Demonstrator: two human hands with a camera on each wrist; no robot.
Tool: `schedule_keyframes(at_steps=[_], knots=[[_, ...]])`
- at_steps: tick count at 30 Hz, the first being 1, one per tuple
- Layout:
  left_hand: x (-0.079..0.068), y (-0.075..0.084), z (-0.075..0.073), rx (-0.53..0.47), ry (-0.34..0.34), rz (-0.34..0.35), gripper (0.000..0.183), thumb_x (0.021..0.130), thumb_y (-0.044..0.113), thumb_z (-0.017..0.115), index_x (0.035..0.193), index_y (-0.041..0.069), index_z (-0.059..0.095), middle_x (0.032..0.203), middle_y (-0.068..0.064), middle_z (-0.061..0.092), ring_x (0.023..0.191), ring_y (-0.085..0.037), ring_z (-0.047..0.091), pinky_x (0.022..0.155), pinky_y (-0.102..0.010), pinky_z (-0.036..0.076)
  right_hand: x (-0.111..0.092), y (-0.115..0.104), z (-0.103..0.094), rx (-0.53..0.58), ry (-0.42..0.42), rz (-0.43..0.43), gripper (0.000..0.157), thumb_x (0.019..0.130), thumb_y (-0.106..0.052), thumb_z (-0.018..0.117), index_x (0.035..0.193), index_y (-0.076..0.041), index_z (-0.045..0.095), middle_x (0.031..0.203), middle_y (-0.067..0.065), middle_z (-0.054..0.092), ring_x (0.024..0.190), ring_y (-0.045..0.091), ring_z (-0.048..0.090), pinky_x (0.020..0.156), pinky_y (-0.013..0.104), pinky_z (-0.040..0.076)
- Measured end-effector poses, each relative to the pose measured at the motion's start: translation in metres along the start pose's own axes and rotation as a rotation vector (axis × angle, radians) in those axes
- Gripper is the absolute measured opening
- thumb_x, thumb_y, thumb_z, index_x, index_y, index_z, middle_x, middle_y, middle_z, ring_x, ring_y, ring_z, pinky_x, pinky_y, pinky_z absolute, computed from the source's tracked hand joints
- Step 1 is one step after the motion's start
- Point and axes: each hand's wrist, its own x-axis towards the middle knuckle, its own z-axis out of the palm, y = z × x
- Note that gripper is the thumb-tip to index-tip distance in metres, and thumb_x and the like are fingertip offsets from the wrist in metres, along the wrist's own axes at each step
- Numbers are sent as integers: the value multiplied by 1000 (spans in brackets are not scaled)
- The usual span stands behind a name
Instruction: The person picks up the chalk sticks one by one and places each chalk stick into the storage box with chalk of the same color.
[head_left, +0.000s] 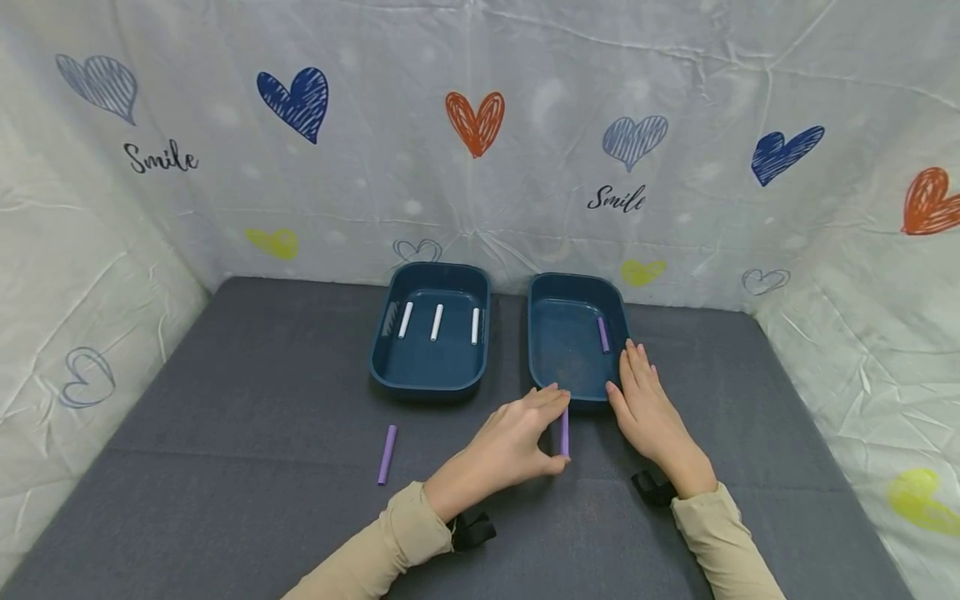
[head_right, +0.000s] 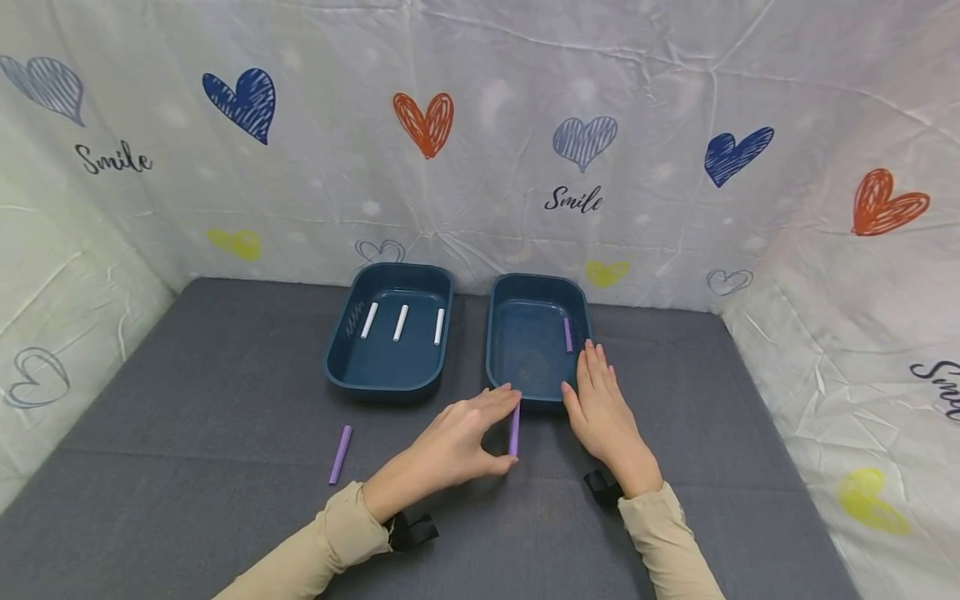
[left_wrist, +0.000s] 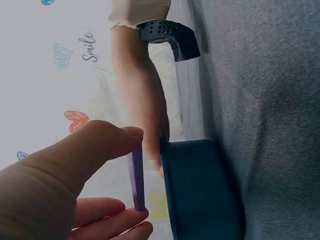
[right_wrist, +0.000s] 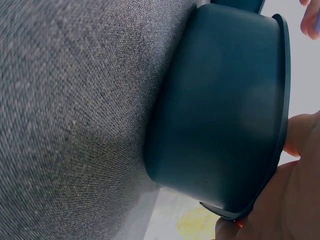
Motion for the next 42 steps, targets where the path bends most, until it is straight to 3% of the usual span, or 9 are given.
schedule_keyframes(at_steps=[13,22,31,42], knots=[[28,-6,-2,-40,-3,-33,74,79,22,85,142,-1,52,145,-14,51,139,-23,43,111,-40,38,0,0,0,-8,-2,0,66,109,-34,33,153,12,14,164,21,1,151,33,-4,120,56,10],[48,-15,-1,17,-25,-69,75,81,24,83,144,0,51,148,-12,48,141,-24,39,114,-41,33,1,1,0,-6,-5,-2,66,109,-33,34,153,11,13,165,20,0,151,33,-4,120,56,9],[69,-24,-5,-27,-49,-114,76,81,26,82,145,1,50,149,-15,47,138,-32,43,109,-46,40,1,1,-1,-10,-7,0,65,109,-32,35,153,12,14,164,21,1,151,34,-4,119,57,10],[103,-33,-17,-50,-78,-155,78,81,26,81,147,2,47,147,-15,48,129,-26,54,98,-36,51,1,2,1,-6,-5,-9,66,109,-33,33,153,13,14,164,21,1,151,35,-3,119,57,9]])
